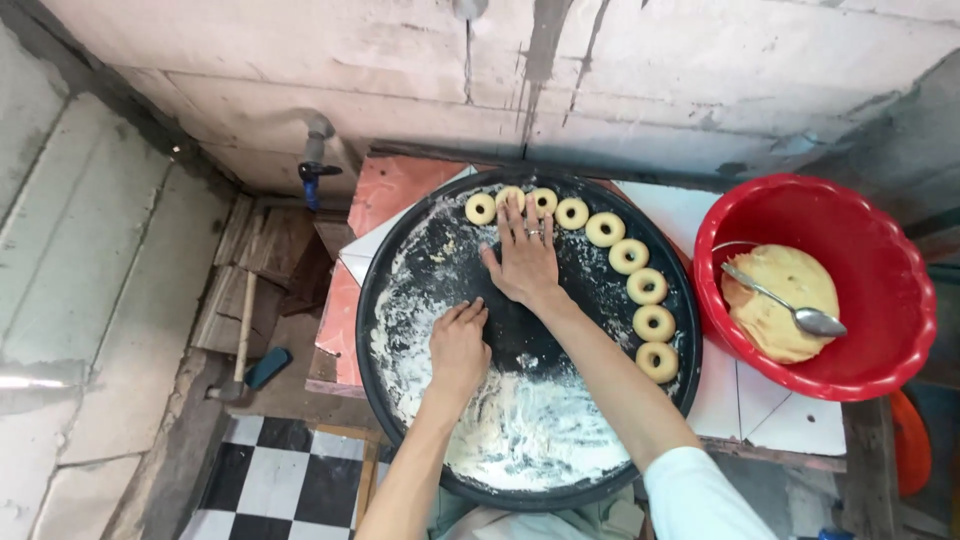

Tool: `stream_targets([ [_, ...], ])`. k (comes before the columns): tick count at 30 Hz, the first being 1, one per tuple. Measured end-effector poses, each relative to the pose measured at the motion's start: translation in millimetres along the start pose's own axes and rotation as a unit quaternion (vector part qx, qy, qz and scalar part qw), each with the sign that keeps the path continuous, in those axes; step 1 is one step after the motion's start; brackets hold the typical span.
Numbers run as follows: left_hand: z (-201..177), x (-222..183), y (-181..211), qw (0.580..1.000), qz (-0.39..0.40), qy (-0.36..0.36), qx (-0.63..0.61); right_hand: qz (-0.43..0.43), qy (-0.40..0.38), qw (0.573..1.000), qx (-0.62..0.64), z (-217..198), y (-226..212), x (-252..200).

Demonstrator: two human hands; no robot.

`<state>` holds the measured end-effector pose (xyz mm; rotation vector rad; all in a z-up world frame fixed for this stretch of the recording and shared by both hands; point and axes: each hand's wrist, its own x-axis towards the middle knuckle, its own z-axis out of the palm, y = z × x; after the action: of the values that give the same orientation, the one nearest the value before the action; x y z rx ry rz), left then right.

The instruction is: Shaping pieces of dough into donut rings and arranging them on a floured tray.

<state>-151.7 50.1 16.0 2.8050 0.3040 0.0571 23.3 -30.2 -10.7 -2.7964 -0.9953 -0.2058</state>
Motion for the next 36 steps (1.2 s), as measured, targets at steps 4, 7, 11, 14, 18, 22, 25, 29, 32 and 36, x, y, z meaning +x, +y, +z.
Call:
stream_targets([
  [4,-1,1,-2,1.000,0.004,-0.021,0.020,0.021,-0.029,0.999,0.010,-13,-7,-28],
  [7,3,-1,1,1.000,0.007,-0.014,0.011,-0.033,-0.072,0.996,0.047,-42,-8,-93],
  [11,-7,-1,4,1.000,0.003,-0.018,0.015,-0.112,-0.157,0.981,0.028,-62,1,-163],
  [14,-13,-3,6,1.000,0.000,-0.025,0.006,-0.129,-0.130,0.983,0.017,-48,4,-156],
  [18,3,2,-3,1.000,0.005,-0.010,0.000,-0.076,-0.108,0.991,0.037,-39,-13,-68],
  [22,-4,-1,-1,1.000,-0.008,-0.005,-0.028,-0.055,-0.001,0.998,0.022,-7,-17,-7],
  [25,2,1,-6,0.999,-0.004,0.002,-0.032,-0.030,0.053,0.998,0.023,-10,-21,-22],
  [29,-5,2,-3,0.999,-0.002,0.008,-0.048,-0.050,-0.031,0.997,0.058,-41,-10,-104],
  [32,-17,1,3,0.999,-0.005,0.001,-0.051,-0.062,-0.178,0.980,0.066,-73,2,-160],
  [36,-14,0,1,0.999,-0.013,-0.010,-0.042,-0.122,-0.259,0.958,-0.035,-68,18,-158],
])
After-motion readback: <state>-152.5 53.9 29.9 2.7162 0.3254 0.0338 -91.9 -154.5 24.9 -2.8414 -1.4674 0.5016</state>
